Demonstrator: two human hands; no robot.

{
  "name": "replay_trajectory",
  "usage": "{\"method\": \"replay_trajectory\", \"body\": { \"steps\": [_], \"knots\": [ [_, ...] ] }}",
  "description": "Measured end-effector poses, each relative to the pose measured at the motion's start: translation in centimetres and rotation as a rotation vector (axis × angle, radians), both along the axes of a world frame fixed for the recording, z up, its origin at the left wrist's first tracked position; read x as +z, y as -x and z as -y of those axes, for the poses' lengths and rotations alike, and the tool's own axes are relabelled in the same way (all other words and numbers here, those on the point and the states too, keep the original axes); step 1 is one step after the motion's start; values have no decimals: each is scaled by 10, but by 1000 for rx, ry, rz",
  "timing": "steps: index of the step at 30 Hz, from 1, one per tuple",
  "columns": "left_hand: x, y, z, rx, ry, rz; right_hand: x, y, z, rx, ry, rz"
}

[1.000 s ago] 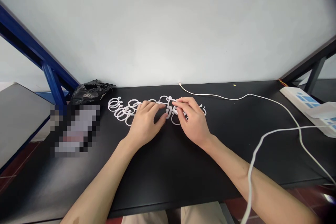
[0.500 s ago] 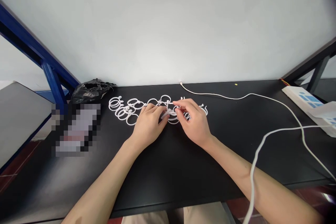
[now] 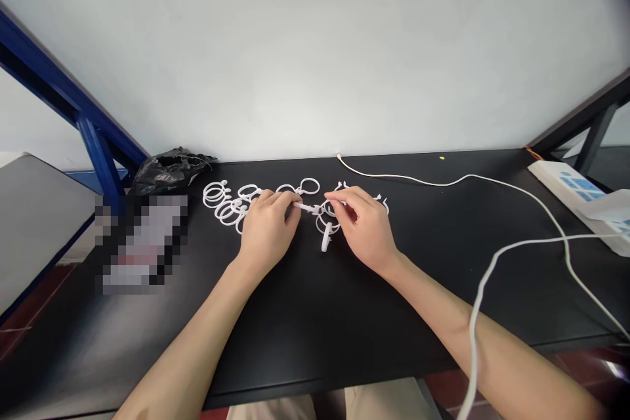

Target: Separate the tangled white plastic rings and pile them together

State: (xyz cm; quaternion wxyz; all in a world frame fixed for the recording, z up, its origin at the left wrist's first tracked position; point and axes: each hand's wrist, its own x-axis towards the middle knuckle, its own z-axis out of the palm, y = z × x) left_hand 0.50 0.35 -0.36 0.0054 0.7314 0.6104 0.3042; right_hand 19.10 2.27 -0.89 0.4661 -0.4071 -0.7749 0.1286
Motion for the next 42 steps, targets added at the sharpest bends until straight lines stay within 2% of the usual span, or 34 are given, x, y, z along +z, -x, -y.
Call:
{"method": "replay_trajectory", "body": {
  "steps": [4, 8, 12, 15, 19, 23, 28, 32, 39, 42],
  "knots": [
    [4, 4, 0, 74, -10, 65, -2, -2, -1, 0, 26, 20],
    [5, 6, 0, 118, 55, 140, -4, -4, -5, -54, 41, 109],
    [5, 4, 0, 123, 100, 175, -4, -5, -6, -117, -75, 220],
    [6, 3, 2, 86, 123, 215, 1, -2, -1, 16, -124, 198],
    [8, 3, 4, 41, 134, 312, 5, 5, 10, 237, -46, 205],
    [9, 2, 5, -6, 142, 433, 1, 13, 17, 307, 22, 195],
    [12, -4, 7, -33, 169, 454, -2, 15, 17, 282, 64, 123],
    [13, -7, 7, -52, 169, 402, 0, 13, 14, 186, 98, 37],
    [13, -4, 11, -271, 216, 444, 1, 6, 5, 52, 68, -4],
    [16, -3, 13, -290, 272, 508, 0, 4, 2, 37, 48, 18]
  ]
}}
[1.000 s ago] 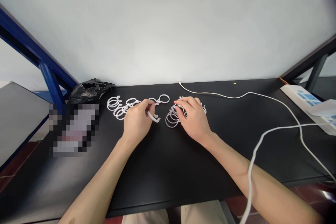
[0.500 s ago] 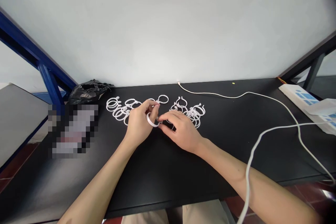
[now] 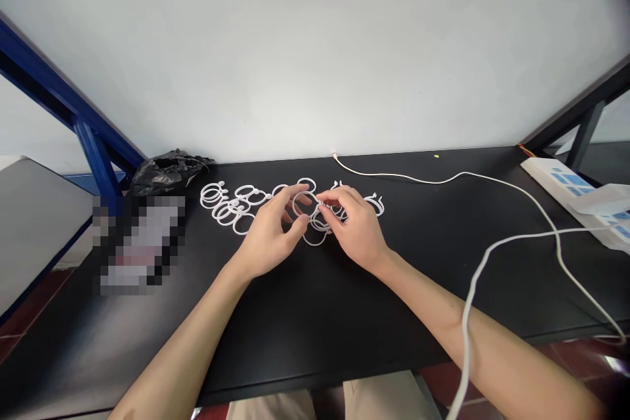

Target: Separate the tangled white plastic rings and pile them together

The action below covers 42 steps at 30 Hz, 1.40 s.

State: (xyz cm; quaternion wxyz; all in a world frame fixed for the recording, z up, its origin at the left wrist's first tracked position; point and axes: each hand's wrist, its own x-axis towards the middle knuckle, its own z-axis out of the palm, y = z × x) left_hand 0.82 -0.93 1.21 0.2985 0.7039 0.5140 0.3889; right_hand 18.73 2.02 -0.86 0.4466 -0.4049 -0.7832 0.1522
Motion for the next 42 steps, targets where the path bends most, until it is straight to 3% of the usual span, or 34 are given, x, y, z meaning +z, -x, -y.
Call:
{"method": "replay_trajectory", "body": {
  "steps": [5, 10, 14, 19, 24, 32, 37, 42],
  "knots": [
    [1, 0, -4, 66, 186, 154, 1, -6, -5, 0, -157, 120],
    [2, 3, -7, -39, 506, 385, 8, -9, -5, 25, -365, 256],
    [7, 3, -5, -54, 542, 431, 10, -10, -1, 27, -404, 261],
    [10, 4, -4, -124, 530, 429, 7, -11, 0, 41, -327, 210],
    [8, 5, -4, -128, 425, 307, 7, -8, 3, 109, -225, 58],
    [-10, -2, -1, 201, -196, -385, 3, -5, 3, 128, 4, -8],
    [-24, -12, -1, 268, -291, -501, 2, -9, -3, 124, 76, 62],
    [-26, -16, 0, 256, -314, -544, 4, -12, -6, 127, 99, 119]
  ]
}}
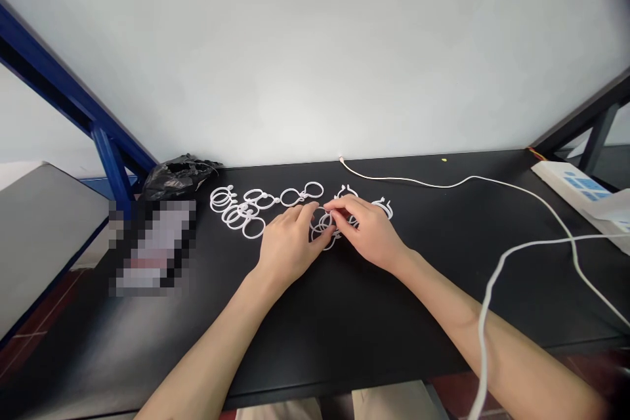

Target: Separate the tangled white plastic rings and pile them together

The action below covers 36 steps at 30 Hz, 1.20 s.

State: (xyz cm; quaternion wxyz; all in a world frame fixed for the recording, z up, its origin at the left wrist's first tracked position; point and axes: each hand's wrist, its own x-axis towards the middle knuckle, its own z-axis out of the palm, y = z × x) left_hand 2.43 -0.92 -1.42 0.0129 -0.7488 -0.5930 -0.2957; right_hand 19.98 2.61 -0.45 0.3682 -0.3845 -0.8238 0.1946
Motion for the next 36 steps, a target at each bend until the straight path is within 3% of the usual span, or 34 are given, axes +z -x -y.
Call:
{"method": "replay_trajectory", "body": {
  "steps": [7, 15, 19, 23, 27, 30, 34, 36],
  "knots": [
    [8, 3, 0, -48, 78, 103, 4, -1, -1, 16, -7, -11],
    [13, 7, -2, -60, 47, 109, 0, 2, 2, -36, -64, -49],
    [13, 23, -10, 142, -67, -25, 2, 1, 1, -61, -144, 68],
    [7, 47, -18, 416, -28, -193, 6, -4, 2, 16, -186, 329],
    [1, 56, -20, 485, 0, -225, 9, -6, 3, 44, -167, 445],
    [4, 48, -19, 381, -45, -161, 11, -5, 3, 55, -162, 447],
    [12, 33, -15, 0, 11, 59, 12, -3, 3, 68, -220, 399],
    [13, 28, -13, -129, 92, 131, 11, -2, 2, 74, -243, 380]
  ]
}}
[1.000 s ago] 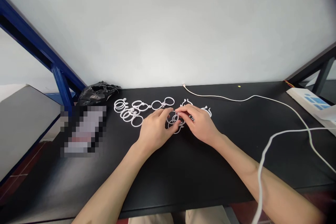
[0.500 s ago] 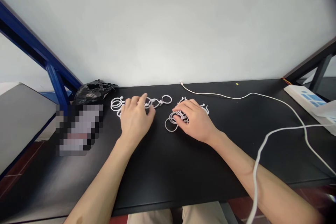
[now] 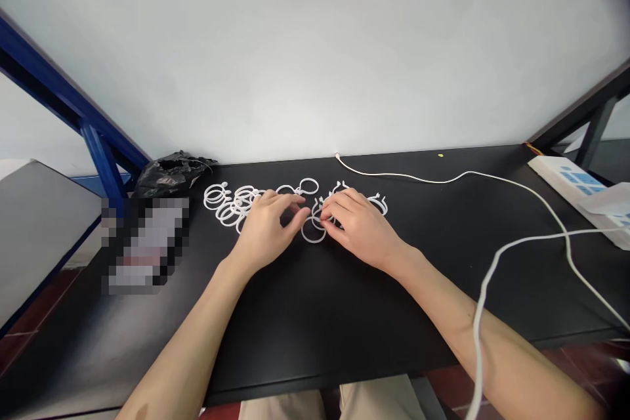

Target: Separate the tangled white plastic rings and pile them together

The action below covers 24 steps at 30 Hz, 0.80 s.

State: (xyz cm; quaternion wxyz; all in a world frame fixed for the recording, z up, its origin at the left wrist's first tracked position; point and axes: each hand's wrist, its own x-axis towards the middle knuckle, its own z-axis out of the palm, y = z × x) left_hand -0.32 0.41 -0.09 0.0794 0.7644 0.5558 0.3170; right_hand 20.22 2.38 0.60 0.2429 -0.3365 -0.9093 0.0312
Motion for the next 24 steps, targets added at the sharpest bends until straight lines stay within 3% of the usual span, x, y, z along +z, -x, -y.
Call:
{"method": "replay_trajectory", "body": {
  "steps": [5, 10, 18, 24],
  "knots": [
    [-5, -7, 1, -89, 100, -16, -5, 2, -1, 35, 9, -5],
    [-5, -5, 0, -164, 56, 2, -4, 3, 0, 34, 46, -81],
    [-3, -2, 0, -46, 35, 119, -6, 3, 6, 41, 246, -275],
    [1, -4, 1, -67, 77, 123, -10, 6, 3, 6, 310, -333]
  ]
}}
